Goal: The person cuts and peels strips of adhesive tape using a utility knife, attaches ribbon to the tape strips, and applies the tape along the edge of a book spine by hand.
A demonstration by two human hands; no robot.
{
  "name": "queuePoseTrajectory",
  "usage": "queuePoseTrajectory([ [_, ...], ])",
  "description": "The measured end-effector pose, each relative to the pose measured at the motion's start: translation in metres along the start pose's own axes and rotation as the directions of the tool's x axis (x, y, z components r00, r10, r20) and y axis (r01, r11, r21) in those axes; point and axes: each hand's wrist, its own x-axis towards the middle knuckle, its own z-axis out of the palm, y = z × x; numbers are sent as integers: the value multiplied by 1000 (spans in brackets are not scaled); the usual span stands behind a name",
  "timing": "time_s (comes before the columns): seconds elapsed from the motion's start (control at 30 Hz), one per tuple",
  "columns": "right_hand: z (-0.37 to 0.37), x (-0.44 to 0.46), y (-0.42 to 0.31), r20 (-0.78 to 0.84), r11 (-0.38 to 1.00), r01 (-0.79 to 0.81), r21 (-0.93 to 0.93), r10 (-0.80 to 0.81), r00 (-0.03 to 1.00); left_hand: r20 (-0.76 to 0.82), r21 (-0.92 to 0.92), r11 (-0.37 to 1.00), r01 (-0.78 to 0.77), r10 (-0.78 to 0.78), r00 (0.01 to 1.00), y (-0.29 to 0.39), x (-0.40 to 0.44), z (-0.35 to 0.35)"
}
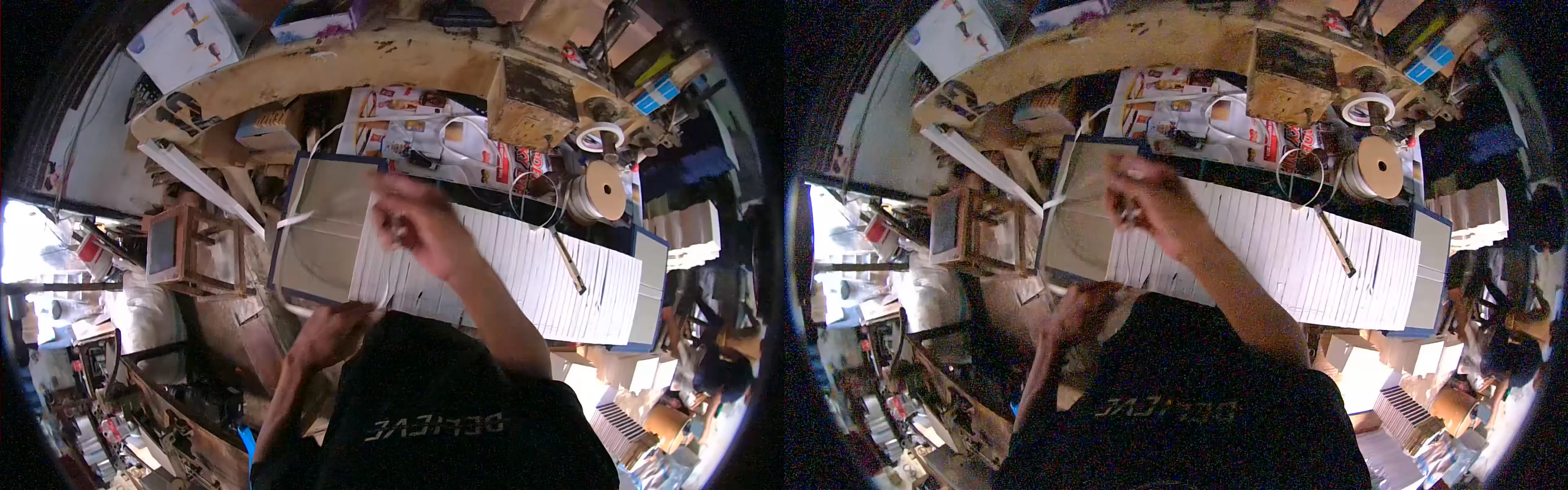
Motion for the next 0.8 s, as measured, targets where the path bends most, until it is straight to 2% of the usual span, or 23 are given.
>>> queuePoseTrajectory([
  [0.03,-3,-9,-16,-115,985,142,94,-131,985,-55,-18,997,72,-73,996,-19,-16,-3],
  [0.07,-21,-11,-20,-60,952,291,95,-286,956,-20,7,975,221,-221,975,-25,-30,-18],
  [0.1,-16,-23,-31,-187,922,372,106,-349,918,15,37,932,361,-361,932,-34,-44,-33],
  [0.17,-26,-39,-36,-206,915,399,54,-381,901,-14,188,822,537,-545,839,-89,-78,-31],
  [0.2,-34,-41,-31,-114,875,473,104,-462,879,7,284,846,450,-471,882,-134,-103,-26],
  [0.23,-33,-49,-32,-128,868,486,100,-473,871,28,377,855,356,-395,918,-179,-128,-21],
  [0.3,-24,-65,-30,-243,907,390,157,-347,906,26,365,836,410,-450,893,-187,-147,-23],
  [0.37,-21,-69,-18,-355,890,433,140,-363,862,25,316,811,492,-525,851,-178,-154,-25],
  [0.43,-31,-71,-14,-400,810,513,285,-386,831,23,274,796,540,-567,823,-169,-152,-29],
  [0.5,-39,-76,-16,-387,807,527,266,-411,825,23,253,784,567,-591,806,-163,-150,-32],
  [0.57,-44,-81,-15,-552,850,526,22,-428,716,32,233,776,586,-609,793,-159,-146,-35],
  [0.6,-47,-85,-11,-478,814,581,17,-504,719,44,213,777,592,-613,789,-162,-144,-34],
  [0.63,-48,-90,-8,-494,843,538,1,-468,733,61,178,787,590,-608,792,-168,-145,-33],
  [0.7,-42,-102,-7,-481,870,472,-141,-477,736,107,24,827,561,-560,821,-214,-160,-21],
  [0.77,-38,-112,1,-487,880,458,-123,-456,745,-4,17,948,319,-319,948,-221,-144,-18],
  [0.8,-36,-117,5,-490,891,441,-110,-434,756,-59,24,982,190,-188,980,-221,-134,-17],
])
